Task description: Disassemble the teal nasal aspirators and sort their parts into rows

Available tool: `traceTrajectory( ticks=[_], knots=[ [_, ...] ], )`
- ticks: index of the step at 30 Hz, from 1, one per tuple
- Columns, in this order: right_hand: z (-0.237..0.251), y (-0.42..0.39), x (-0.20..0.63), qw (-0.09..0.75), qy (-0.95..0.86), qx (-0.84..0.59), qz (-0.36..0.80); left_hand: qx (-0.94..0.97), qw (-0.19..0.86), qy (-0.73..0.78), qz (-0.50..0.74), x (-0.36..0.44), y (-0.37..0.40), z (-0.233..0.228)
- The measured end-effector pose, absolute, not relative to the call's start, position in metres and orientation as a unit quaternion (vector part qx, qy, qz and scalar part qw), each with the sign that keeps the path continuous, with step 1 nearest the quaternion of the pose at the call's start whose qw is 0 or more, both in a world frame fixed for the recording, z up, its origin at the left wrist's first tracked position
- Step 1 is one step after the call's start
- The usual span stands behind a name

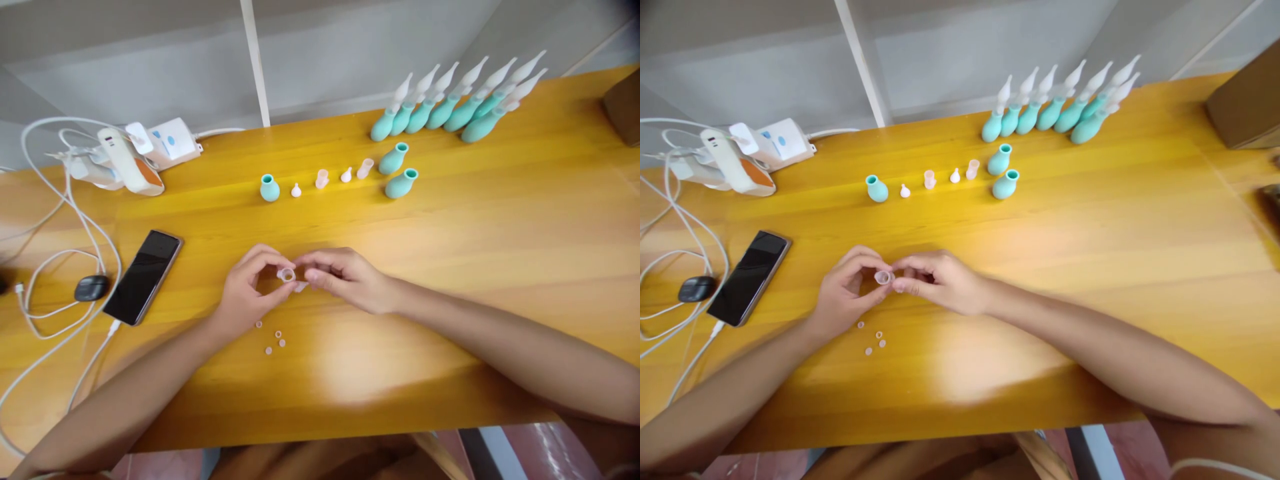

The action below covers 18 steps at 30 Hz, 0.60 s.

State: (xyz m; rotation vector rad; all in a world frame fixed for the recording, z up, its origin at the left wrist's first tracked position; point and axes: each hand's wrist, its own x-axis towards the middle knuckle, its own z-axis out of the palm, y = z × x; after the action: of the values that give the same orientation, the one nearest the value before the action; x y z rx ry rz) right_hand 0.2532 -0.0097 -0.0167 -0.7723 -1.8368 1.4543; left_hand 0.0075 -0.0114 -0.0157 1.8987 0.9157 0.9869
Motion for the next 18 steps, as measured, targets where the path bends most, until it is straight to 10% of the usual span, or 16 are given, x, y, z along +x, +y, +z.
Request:
traceTrajectory(
  ticks=[10,18],
  knots=[
    [-0.0236,-0.0093,0.2570,0.261,-0.874,-0.310,0.268,0.617,0.499,0.391,0.465,0.0134,-0.0111,-0.0208],
    [-0.0229,-0.0019,0.2556,0.405,-0.757,-0.330,0.393,0.622,0.500,0.398,0.452,0.0141,-0.0093,-0.0167]
  ],
)
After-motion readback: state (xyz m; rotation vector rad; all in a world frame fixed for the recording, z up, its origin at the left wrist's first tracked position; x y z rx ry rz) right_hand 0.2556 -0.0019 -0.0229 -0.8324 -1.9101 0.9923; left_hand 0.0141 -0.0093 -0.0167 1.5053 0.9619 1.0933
